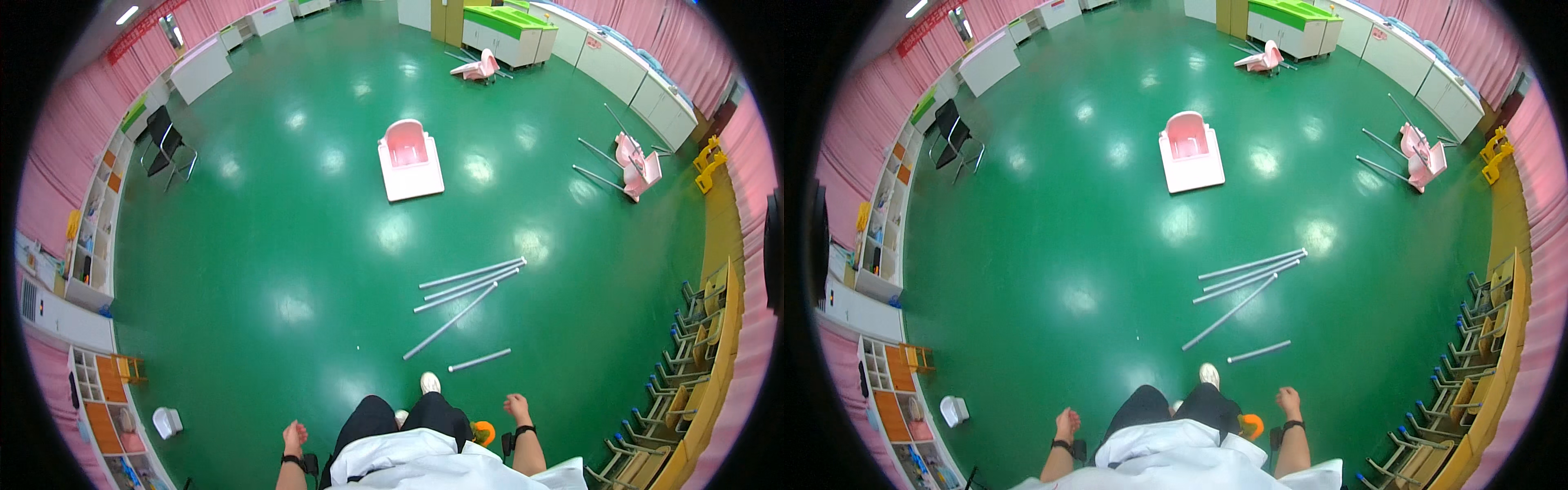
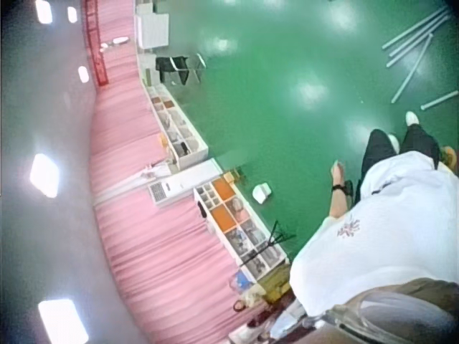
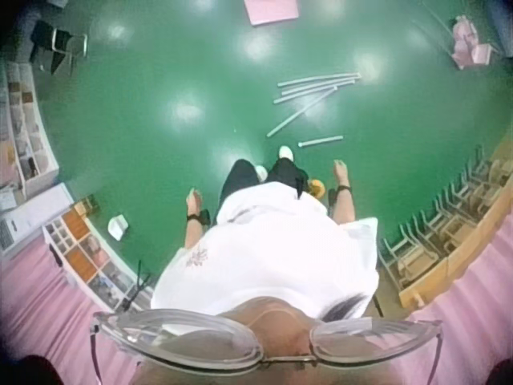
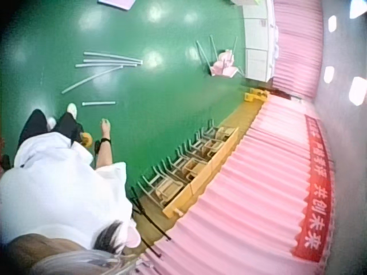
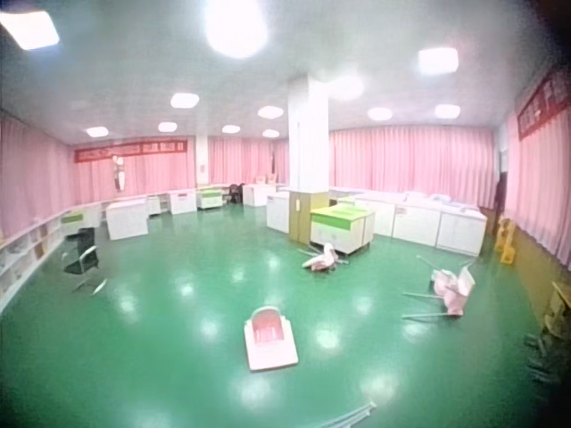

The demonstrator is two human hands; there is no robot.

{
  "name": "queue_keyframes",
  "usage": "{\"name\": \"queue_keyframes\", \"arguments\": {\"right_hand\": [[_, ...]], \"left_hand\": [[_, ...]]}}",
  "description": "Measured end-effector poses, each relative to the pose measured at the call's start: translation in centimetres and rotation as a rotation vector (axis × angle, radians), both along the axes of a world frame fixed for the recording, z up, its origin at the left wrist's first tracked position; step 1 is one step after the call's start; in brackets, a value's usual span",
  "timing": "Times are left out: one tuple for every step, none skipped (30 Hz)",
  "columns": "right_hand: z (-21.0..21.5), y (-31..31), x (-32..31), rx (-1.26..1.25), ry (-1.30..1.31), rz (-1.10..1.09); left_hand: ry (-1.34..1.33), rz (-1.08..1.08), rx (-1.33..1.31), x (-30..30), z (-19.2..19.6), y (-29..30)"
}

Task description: The person assembles a pink plastic child's high chair by inserting several metal poles into the base slots and attaching structural frame elements by hand.

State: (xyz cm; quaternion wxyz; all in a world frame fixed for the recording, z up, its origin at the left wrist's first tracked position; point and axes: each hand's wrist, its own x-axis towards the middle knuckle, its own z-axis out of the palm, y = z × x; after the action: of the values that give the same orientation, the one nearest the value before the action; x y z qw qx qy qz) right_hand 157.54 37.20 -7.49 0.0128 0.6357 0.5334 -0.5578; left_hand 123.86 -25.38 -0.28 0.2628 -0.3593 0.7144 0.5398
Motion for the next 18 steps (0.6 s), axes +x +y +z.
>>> {"name": "queue_keyframes", "arguments": {"right_hand": [[0.1, 0.8, -3.8, 0.043, 0.028, 0.085], [0.2, 1.6, -7.4, 0.062, 0.028, 0.081], [0.2, 2.4, -11.3, 0.073, 0.047, 0.152], [0.3, 3.0, -15.2, 0.082, 0.07, 0.217], [1.0, 3.2, -18.6, 0.094, 0.075, 0.272], [0.3, 4.0, -21.1, 0.084, 0.07, 0.298], [0.7, 4.2, -24.2, 0.149, 0.019, 0.361], [1.5, 4.0, -26.6, 0.207, -0.043, 0.421], [2.2, 3.6, -28.5, 0.227, -0.032, 0.366], [2.9, 2.8, -30.1, 0.244, -0.022, 0.307], [4.1, 1.6, -31.3, 0.246, -0.056, 0.273], [4.4, 0.4, -31.5, 0.243, -0.071, 0.253], [4.2, -0.9, -31.0, 0.174, -0.047, 0.224], [4.1, -2.0, -30.7, 0.102, -0.018, 0.199], [4.3, -3.5, -30.5, 0.08, -0.064, 0.199], [4.8, -5.0, -30.4, 0.055, -0.108, 0.199], [5.4, -6.3, -30.0, 0.098, -0.243, 0.256], [5.6, -7.4, -28.7, 0.105, -0.284, 0.261]], "left_hand": [[-0.013, 0.007, -0.006, -1.3, 0.4, -0.3], [-0.011, 0.053, 0.01, -2.6, 0.5, -0.2], [-0.023, 0.062, 0.015, -4.5, 0.4, -0.5], [-0.009, 0.081, 0.055, -6.6, -0.2, -1.4], [0.002, 0.108, 0.071, -8.3, -1.2, -2.3], [-0.066, 0.105, 0.03, -11.1, -2.1, -2.2], [-0.062, 0.093, 0.018, -13.7, -2.9, -2.7], [-0.068, 0.077, 0.003, -16.1, -3.5, -3.2], [-0.076, 0.068, 0.006, -18.9, -3.7, -2.9], [-0.083, 0.095, 0.044, -22.2, -4.3, -2.0], [-0.092, 0.123, 0.08, -25.2, -4.9, -0.8], [-0.073, 0.049, 0.084, -28.7, -5.3, 0.6], [-0.05, -0.028, 0.087, -32.6, -5.7, 2.4], [0.026, -0.095, 0.127, -36.2, -6.1, 4.4], [0.101, -0.163, 0.161, -39.9, -6.4, 6.1], [0.105, -0.235, 0.17, -43.9, -6.5, 8.2], [0.103, -0.306, 0.179, -47.6, -6.4, 10.1], [0.105, -0.37, 0.178, -51.1, -5.4, 14.1]]}}
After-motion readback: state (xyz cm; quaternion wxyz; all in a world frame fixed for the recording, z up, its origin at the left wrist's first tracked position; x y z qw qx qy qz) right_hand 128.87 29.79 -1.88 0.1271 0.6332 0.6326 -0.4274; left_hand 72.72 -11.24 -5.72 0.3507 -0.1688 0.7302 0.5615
